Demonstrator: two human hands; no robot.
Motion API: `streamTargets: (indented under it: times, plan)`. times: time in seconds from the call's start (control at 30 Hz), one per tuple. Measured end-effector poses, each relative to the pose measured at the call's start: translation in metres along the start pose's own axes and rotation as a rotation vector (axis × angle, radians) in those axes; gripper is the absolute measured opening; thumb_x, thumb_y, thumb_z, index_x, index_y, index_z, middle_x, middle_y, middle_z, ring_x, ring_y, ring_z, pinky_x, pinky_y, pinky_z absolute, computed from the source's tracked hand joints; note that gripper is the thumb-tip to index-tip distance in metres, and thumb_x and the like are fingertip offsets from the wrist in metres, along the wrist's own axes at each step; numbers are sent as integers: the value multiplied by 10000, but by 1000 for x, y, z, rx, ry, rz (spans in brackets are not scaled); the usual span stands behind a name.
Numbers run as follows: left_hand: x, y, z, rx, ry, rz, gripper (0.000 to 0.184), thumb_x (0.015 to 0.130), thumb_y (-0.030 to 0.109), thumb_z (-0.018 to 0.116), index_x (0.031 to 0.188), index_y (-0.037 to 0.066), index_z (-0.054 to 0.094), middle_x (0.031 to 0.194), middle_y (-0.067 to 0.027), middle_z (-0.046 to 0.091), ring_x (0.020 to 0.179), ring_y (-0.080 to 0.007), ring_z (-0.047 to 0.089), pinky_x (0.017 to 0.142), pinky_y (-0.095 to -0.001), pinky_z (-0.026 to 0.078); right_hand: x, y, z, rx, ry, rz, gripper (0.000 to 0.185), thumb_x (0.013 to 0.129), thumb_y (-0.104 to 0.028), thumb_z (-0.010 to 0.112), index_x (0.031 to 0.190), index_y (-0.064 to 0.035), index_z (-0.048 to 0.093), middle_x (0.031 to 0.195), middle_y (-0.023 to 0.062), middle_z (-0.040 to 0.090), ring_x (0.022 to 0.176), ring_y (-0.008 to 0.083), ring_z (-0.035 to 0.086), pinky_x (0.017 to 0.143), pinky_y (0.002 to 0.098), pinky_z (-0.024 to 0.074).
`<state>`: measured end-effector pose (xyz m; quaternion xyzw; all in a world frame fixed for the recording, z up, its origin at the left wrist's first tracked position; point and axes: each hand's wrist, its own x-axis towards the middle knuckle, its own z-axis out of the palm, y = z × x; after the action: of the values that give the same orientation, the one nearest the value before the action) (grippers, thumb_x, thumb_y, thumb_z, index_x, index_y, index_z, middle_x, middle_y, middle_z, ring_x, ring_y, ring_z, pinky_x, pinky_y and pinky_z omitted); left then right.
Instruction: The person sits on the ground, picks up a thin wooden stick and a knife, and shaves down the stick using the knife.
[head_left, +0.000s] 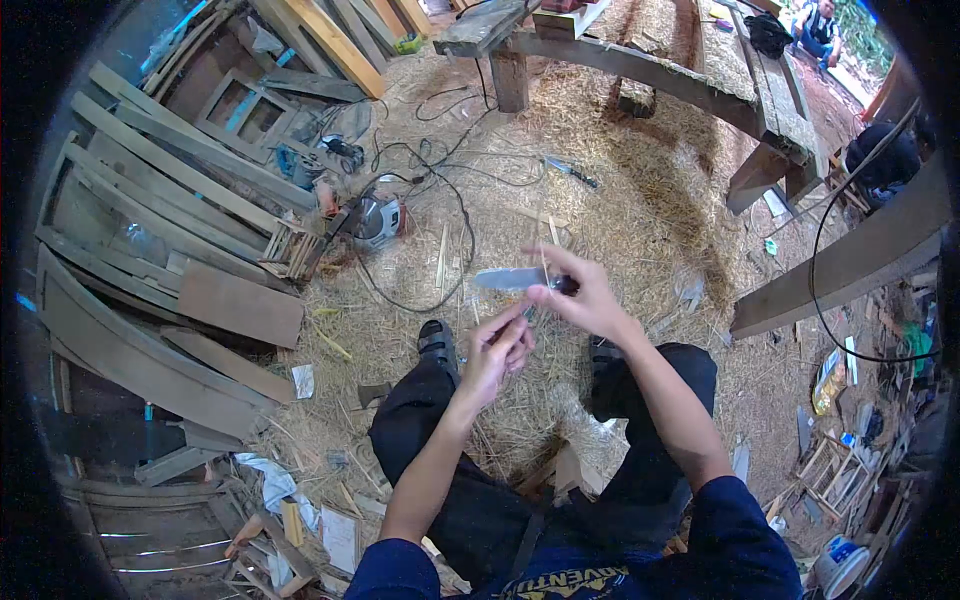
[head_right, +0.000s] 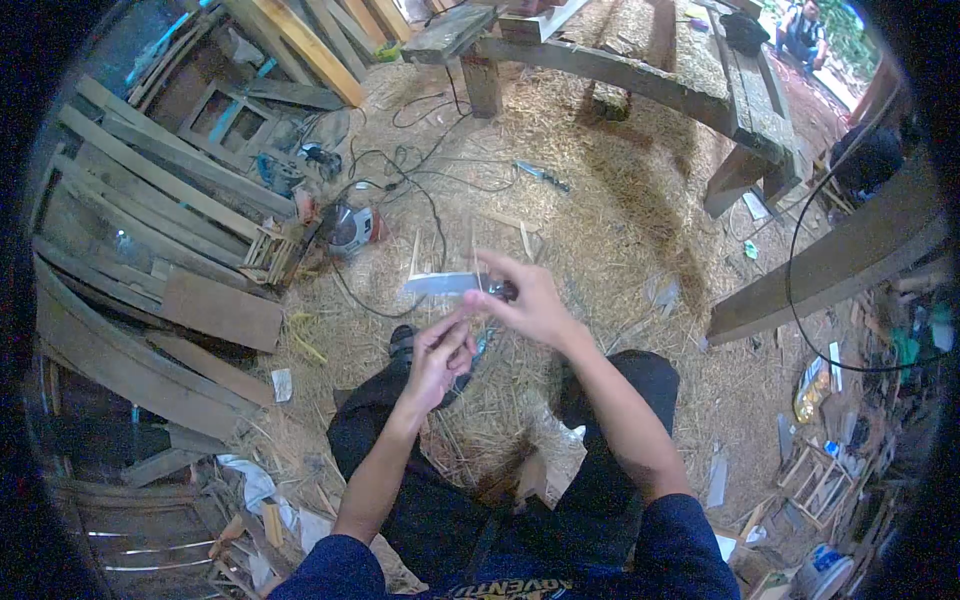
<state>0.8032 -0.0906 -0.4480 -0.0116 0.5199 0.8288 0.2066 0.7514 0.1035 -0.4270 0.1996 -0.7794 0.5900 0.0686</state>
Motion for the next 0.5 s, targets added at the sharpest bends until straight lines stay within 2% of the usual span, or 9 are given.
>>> streamTargets:
  times: [0.07, 0.1, 0.2, 0.3, 0.4, 0.5]
  plan:
    - [-2, 0, 0, 79, 0, -61, 378, 995, 164, 576, 1340, 10, 562, 782, -35, 584, 544, -39, 382, 483, -201, 326, 3, 0, -5, 255, 42, 71, 474, 871, -272, 740, 1277, -61, 616, 1141, 116, 694, 906, 140, 671, 759, 300, 537]
    - [-1, -1, -1, 114, -10, -67, 391, 994, 165, 578, 1351, 8, 552, 782, -32, 591, 549, -38, 388, 485, -211, 344, 3, -1, -10, 378, 52, 123, 458, 898, -222, 726, 1294, -31, 596, 1101, 36, 677, 903, 96, 614, 745, 262, 514]
    - [0, -3, -2, 216, -10, -21, 434, 1002, 179, 562, 1389, -8, 501, 798, -41, 593, 564, -49, 404, 514, -202, 352, 3, -6, -19, 425, 14, 197, 468, 912, -240, 718, 1291, 2, 588, 1061, 15, 650, 874, 74, 583, 731, 243, 498]
    - [3, -3, -4, 314, 11, 31, 408, 1000, 202, 568, 1345, -13, 536, 812, -42, 606, 582, -48, 439, 533, -204, 372, 1, -6, -15, 469, 13, 205, 488, 915, -256, 718, 1295, 19, 582, 1034, -3, 623, 840, 51, 555, 717, 228, 483]
    - [6, -2, 2, 277, 14, 143, 380, 995, 220, 580, 1297, -9, 563, 813, -40, 608, 591, -48, 462, 544, -204, 386, -1, 9, -9, 351, -47, 266, 508, 904, -267, 731, 1298, 19, 586, 1076, 26, 649, 901, 79, 585, 774, 246, 495]
    - [10, 4, 16, 164, 97, 249, 323, 996, 213, 579, 1240, 2, 586, 762, -7, 574, 580, -40, 436, 521, -209, 359, -2, 5, 5, 421, -91, 211, 534, 891, -282, 741, 1303, 20, 584, 1121, 68, 669, 980, 119, 610, 834, 273, 502]
